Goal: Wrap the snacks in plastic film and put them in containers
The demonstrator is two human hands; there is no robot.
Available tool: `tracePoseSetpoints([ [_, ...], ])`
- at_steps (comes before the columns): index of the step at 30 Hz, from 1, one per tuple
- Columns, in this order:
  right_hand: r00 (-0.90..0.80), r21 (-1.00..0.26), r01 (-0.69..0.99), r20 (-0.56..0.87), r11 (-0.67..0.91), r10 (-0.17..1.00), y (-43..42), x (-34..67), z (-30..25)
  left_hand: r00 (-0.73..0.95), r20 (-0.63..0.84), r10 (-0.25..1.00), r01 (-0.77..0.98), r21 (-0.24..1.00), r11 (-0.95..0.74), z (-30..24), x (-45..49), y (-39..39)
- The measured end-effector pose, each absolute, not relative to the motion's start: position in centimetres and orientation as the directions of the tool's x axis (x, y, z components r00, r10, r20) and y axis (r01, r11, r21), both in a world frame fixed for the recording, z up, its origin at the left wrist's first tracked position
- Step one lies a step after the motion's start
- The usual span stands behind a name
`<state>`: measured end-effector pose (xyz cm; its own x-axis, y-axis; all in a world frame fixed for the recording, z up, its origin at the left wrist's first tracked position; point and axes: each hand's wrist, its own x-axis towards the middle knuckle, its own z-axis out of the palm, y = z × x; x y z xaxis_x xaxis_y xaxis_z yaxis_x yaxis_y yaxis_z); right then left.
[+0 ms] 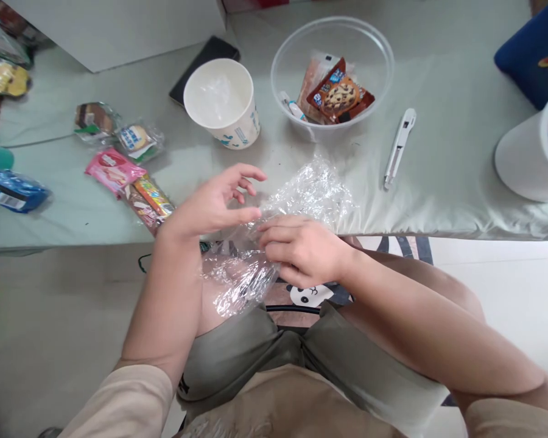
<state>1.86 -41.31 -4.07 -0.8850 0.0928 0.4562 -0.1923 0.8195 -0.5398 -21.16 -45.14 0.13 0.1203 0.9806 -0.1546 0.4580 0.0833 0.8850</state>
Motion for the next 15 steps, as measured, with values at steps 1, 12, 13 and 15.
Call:
tracePoseSetpoints([
  [1, -0.890, -0.526, -0.183, 0.448, 0.831, 0.087, -41.4, 1.8, -4.1, 0.170, -0.154, 0.973, 0.494, 0.868, 0.051, 0.0, -20.6, -45.1],
  [12, -0.816, -0.643, -0.149, 0.509, 0.751, 0.274, -40.0, 3.5, -2.5, 0.168, -0.084, 0.982, 0.686, 0.725, -0.055, -1.2, -19.5, -44.6],
  [13, -0.783, -0.713, -0.165, 0.515, 0.682, 0.350, -39.9, 3.7, -2.2, 0.174, -0.034, 0.984, 0.650, 0.755, -0.089, -1.0, -19.5, -44.7],
  [15, -0.674, -0.845, -0.204, 0.488, 0.495, 0.555, -39.5, 4.0, -1.9, 0.262, 0.053, 0.964, 0.520, 0.833, -0.187, -0.4, -19.4, -44.8],
])
